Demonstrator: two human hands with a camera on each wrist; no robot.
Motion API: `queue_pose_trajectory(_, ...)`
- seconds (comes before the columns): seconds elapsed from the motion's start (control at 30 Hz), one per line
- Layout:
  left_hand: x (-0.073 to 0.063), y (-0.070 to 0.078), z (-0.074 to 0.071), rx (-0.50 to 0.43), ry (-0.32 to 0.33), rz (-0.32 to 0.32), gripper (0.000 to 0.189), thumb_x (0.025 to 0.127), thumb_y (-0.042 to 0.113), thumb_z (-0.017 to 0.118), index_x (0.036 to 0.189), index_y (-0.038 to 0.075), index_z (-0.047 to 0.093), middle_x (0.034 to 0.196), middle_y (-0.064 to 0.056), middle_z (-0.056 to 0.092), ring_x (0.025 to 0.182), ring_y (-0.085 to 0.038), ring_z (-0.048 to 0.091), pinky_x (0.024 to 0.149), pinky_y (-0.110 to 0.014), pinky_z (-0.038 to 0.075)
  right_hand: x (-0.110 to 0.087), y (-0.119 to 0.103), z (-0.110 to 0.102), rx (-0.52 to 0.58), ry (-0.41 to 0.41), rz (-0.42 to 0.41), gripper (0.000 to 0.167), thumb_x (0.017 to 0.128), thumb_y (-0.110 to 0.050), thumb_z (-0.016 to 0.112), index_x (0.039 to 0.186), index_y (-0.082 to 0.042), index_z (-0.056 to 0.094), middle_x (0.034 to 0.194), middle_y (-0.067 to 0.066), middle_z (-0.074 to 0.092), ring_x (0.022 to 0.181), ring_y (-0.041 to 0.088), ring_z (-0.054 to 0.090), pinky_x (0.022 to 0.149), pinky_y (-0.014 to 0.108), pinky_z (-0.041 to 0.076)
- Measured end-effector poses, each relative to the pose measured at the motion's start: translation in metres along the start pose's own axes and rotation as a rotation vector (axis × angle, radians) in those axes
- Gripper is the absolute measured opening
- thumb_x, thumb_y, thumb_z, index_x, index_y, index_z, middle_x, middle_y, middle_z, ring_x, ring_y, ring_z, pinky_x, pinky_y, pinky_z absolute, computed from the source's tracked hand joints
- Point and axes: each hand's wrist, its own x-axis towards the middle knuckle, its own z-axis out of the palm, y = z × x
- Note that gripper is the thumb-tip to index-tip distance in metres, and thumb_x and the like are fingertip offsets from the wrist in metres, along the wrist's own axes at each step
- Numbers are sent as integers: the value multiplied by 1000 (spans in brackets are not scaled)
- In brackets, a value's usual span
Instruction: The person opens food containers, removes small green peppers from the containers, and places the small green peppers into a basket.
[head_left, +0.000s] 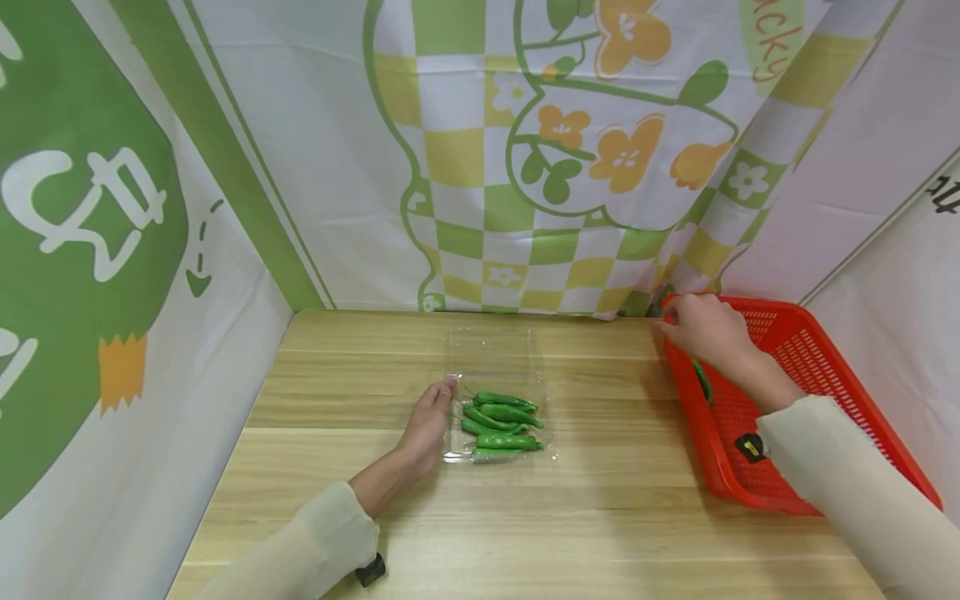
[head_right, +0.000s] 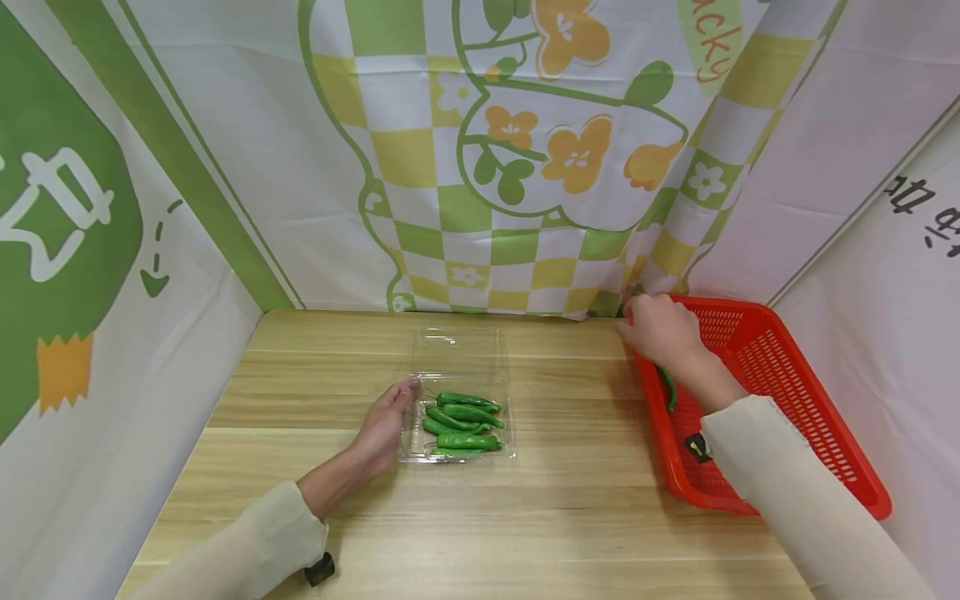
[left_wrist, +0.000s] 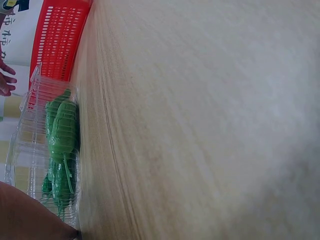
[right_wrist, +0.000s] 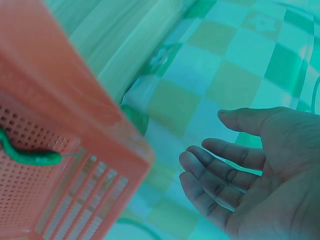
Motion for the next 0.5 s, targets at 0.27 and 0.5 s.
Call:
queue_pose_trajectory(0.27,0,0,1,-8,2,3,47,117,15,26,158,-5,33,170,-27,26,160,-44,17,132,-60,9,-2,-30,11,2,6,-77,29,92,-18,63,67,-14,50,62,-4,36,59,20,39,45,33,31)
queue_pose_trajectory(0.5,0,0,0,-17,4,2,47,117,14,26,159,-5,32,170,-27,26,160,-45,17,132,-60,9,-9,-55,22,-17,9,-136,28,95,-23,75,116,-4,79,109,17,79,78,38,74,54,51,59)
